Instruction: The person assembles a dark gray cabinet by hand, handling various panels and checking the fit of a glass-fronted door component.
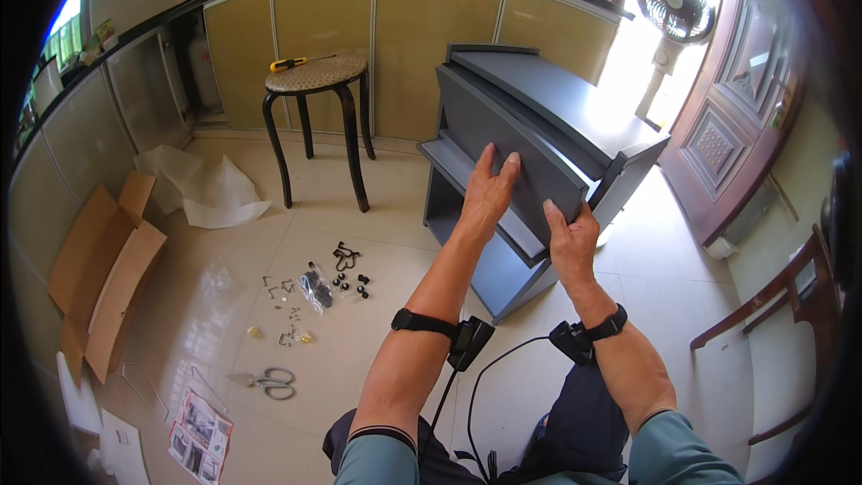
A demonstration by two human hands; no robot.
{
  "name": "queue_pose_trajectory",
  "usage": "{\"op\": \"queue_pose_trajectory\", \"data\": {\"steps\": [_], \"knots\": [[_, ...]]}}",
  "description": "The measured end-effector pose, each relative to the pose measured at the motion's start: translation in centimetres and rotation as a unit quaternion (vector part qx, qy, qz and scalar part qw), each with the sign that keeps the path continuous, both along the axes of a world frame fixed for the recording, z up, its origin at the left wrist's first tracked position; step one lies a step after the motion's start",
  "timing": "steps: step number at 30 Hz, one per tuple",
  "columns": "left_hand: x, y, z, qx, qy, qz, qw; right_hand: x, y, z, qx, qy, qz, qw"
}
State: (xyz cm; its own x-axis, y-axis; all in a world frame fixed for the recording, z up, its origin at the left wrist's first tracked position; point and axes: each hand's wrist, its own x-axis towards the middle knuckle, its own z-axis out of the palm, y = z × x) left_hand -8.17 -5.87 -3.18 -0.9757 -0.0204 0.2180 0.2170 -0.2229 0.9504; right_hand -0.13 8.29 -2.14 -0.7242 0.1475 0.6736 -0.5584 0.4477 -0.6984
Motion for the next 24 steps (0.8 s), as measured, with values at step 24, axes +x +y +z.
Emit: {"op": "queue_pose_trajectory", "data": {"steps": [24], "knots": [[-1.0, -0.1, -0.4, 0.098, -0.211, 0.056, 0.971, 1.1, 0.1, 2.2, -0.100, -0.047, 0.038, 0.993]]}}
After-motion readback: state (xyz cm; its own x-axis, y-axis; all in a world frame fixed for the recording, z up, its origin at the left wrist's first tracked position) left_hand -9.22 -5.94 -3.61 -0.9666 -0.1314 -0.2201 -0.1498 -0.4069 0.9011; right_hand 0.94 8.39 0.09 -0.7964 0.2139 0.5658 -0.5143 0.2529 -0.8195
